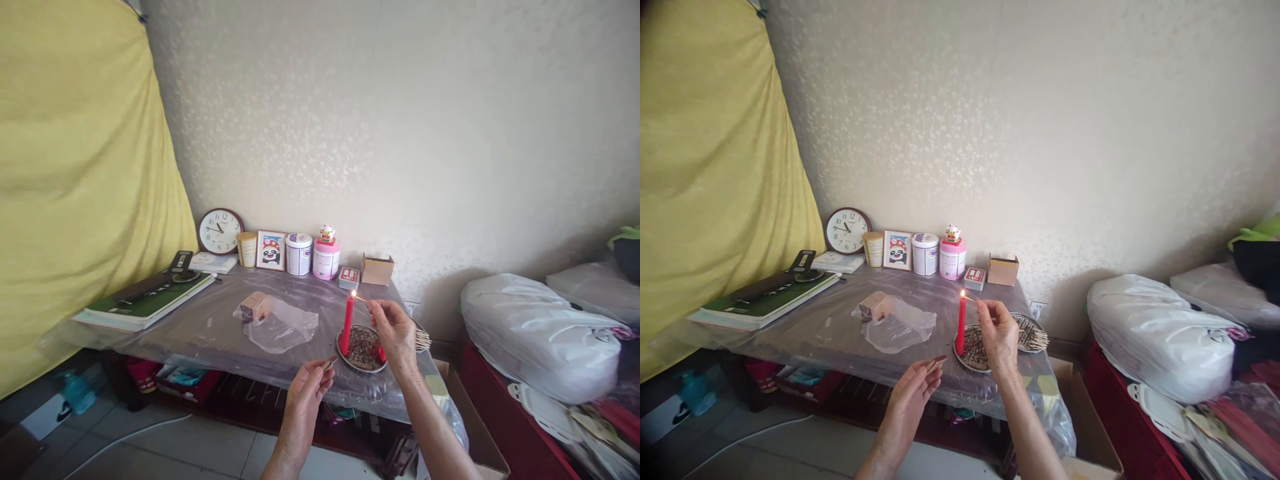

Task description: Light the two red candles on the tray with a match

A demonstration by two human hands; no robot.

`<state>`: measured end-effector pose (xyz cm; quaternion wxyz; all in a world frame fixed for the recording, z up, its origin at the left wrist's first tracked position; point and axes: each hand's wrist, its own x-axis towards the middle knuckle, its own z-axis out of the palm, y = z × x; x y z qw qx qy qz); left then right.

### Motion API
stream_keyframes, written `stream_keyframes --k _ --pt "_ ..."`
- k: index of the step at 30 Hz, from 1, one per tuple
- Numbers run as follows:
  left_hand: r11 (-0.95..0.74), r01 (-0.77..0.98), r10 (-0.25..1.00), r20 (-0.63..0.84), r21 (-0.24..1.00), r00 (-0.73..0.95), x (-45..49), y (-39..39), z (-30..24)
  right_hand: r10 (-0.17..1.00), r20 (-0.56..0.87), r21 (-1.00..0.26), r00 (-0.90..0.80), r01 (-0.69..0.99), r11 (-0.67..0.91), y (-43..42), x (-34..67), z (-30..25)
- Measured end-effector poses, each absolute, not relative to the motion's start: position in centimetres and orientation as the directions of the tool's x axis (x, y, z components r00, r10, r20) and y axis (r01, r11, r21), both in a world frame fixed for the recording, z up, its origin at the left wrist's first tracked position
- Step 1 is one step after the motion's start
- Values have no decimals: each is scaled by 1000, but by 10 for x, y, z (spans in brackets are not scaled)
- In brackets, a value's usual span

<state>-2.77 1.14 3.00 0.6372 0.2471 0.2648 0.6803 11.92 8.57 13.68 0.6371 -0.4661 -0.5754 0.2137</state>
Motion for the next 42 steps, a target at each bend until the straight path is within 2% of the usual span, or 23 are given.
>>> stream_keyframes --k 42 --pt "-46 -725 999 23 687 -42 -29 11 28 727 646 -704 232 550 450 95 114 133"
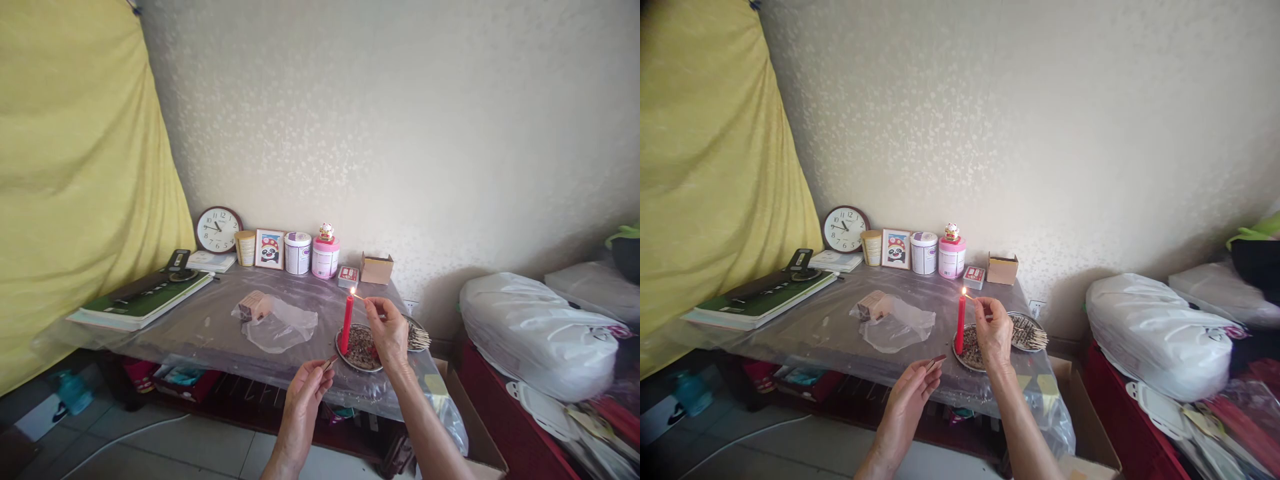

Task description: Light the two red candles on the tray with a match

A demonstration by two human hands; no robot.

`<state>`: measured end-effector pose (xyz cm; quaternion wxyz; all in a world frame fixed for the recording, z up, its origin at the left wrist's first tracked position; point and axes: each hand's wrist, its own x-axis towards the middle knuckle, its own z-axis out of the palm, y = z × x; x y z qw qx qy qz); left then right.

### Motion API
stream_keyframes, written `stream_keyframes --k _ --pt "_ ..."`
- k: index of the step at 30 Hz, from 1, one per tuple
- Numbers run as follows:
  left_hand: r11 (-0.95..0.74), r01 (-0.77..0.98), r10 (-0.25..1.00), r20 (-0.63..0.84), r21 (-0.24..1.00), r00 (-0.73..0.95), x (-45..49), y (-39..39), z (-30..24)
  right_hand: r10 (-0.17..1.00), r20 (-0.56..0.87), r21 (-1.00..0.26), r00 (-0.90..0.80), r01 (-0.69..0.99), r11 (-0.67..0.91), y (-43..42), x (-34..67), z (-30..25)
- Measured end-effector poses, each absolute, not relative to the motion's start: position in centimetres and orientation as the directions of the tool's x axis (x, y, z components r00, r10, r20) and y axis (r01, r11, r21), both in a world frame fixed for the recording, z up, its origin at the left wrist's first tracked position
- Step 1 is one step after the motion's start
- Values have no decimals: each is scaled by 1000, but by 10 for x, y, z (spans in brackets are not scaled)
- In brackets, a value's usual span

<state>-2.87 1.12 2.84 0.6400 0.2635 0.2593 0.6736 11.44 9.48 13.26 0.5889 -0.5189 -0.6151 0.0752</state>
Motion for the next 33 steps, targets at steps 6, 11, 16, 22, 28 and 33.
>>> stream_keyframes --k 6,11,16,22,28,33 --pt "-44 -721 999 19 692 -44 -29 10 30 726 649 -697 229 562 446 95 114 132" --pt "-47 -717 999 20 696 -46 -29 11 30 725 651 -693 227 567 445 95 114 131" --pt "-48 -716 999 18 697 -50 -29 11 29 728 650 -692 220 568 446 96 113 131" --pt "-46 -725 998 -2 687 -64 -28 10 28 728 651 -689 216 571 447 97 113 131" --pt "-45 -724 998 4 688 -58 -29 10 32 727 653 -686 214 575 446 99 113 131" --pt "-42 -723 999 7 690 -51 -29 10 32 734 646 -688 211 578 439 99 113 129"
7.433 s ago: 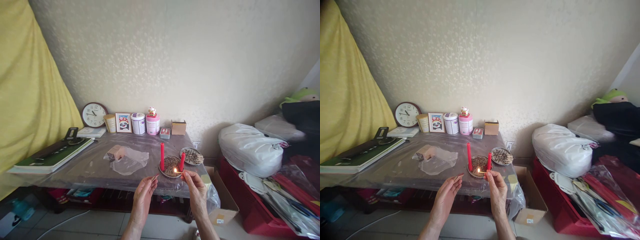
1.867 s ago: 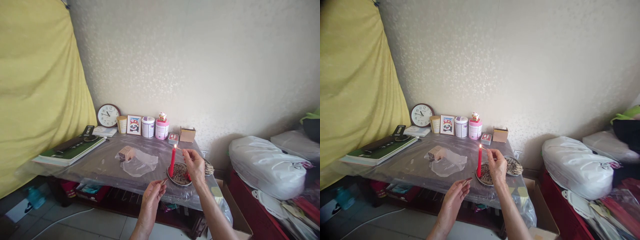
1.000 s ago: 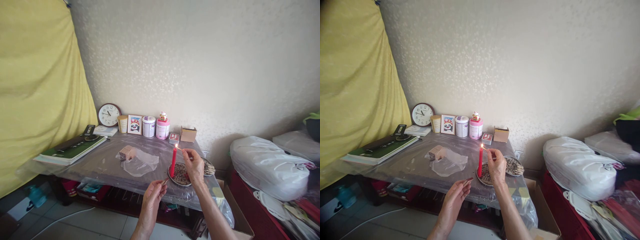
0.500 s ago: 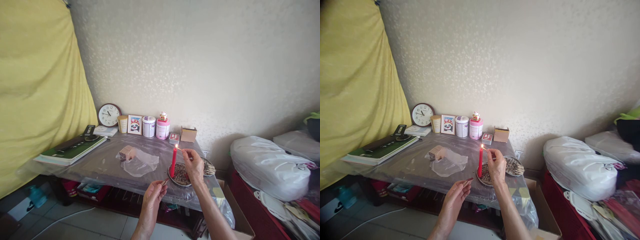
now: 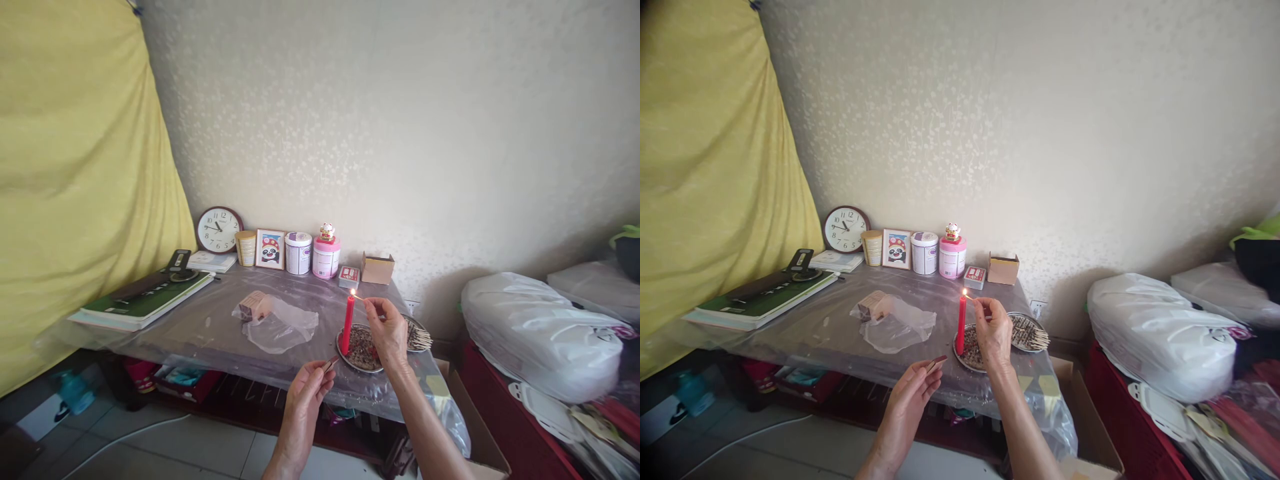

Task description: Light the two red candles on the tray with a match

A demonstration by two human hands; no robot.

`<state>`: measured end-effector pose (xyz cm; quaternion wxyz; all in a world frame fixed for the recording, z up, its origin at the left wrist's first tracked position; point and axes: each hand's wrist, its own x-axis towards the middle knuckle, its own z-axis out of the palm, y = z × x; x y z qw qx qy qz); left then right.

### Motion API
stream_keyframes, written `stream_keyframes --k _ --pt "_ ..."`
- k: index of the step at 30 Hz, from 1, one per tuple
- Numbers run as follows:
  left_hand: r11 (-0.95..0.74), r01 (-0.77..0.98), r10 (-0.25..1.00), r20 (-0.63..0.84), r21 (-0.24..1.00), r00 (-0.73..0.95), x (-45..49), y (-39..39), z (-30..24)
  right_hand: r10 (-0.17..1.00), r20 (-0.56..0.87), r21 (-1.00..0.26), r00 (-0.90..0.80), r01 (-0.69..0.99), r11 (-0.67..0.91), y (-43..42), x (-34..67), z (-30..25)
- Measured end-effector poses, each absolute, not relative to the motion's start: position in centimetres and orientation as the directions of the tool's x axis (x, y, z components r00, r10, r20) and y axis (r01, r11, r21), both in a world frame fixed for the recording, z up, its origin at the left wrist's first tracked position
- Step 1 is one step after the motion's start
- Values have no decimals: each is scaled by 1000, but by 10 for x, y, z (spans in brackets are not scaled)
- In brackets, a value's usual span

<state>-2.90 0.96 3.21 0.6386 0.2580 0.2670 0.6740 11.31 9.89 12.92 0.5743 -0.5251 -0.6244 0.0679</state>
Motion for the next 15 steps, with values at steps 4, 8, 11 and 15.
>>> stream_keyframes --k 4,8,11,15 --pt "-48 -722 998 5 691 -62 -29 8 32 734 645 -687 213 582 435 99 113 131" --pt "-47 -728 998 4 684 -60 -29 9 31 733 648 -683 207 584 439 99 113 131" --pt "-44 -729 998 0 683 -61 -29 10 32 734 648 -683 203 581 443 99 113 130" --pt "-40 -729 998 -8 683 -62 -28 9 34 733 648 -687 206 575 445 98 113 130"
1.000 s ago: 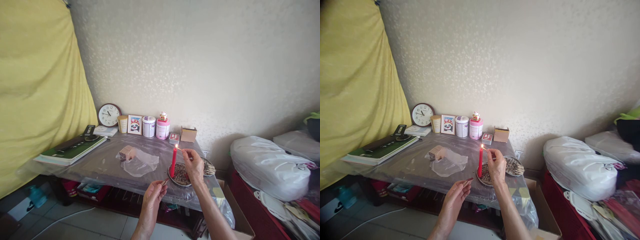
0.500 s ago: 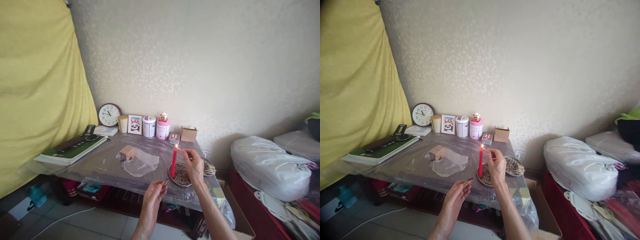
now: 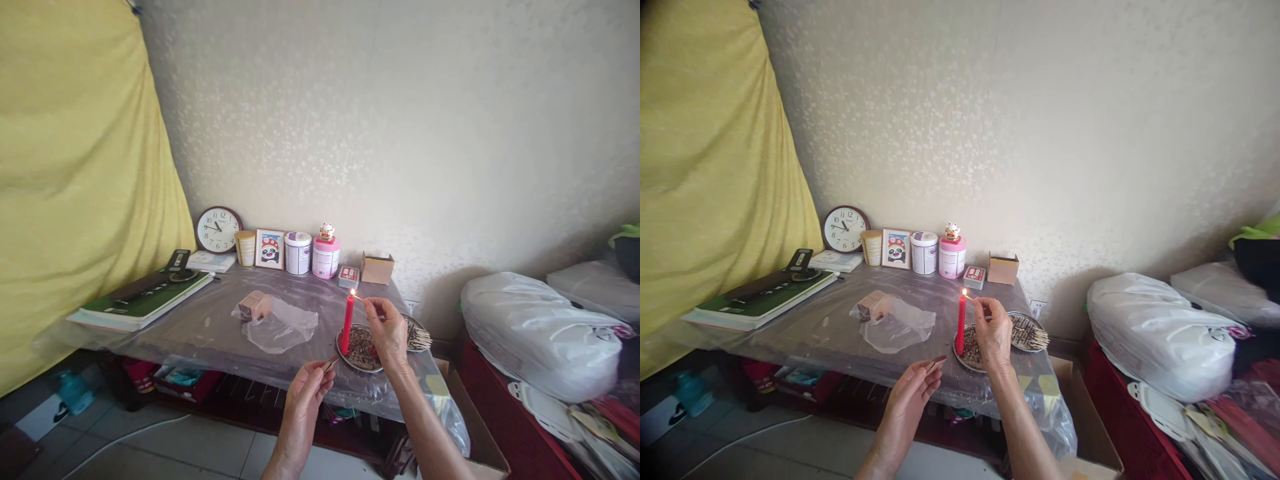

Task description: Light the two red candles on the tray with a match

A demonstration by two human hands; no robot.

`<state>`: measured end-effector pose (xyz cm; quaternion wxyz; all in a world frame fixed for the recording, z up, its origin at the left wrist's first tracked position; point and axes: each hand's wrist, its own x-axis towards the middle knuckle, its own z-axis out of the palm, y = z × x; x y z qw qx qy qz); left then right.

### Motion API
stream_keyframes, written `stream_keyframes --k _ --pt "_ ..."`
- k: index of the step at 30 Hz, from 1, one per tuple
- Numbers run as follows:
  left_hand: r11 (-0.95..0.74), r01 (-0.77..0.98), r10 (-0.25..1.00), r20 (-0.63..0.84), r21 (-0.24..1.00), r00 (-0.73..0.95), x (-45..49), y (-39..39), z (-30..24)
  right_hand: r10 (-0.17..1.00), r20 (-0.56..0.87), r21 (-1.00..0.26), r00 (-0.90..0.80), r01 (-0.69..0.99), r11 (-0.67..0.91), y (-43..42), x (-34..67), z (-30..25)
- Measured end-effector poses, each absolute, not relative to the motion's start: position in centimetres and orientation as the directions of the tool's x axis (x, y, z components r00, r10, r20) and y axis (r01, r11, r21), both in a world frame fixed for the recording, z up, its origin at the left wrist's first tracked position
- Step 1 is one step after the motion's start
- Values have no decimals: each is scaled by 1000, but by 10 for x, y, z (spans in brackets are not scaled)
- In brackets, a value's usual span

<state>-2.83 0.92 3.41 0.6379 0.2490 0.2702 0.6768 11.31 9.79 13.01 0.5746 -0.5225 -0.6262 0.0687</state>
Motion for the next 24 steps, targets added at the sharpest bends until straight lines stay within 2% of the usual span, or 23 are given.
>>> stream_keyframes --k 24 --pt "-45 -719 998 -7 693 -69 -28 9 33 737 639 -709 218 537 456 98 116 132"
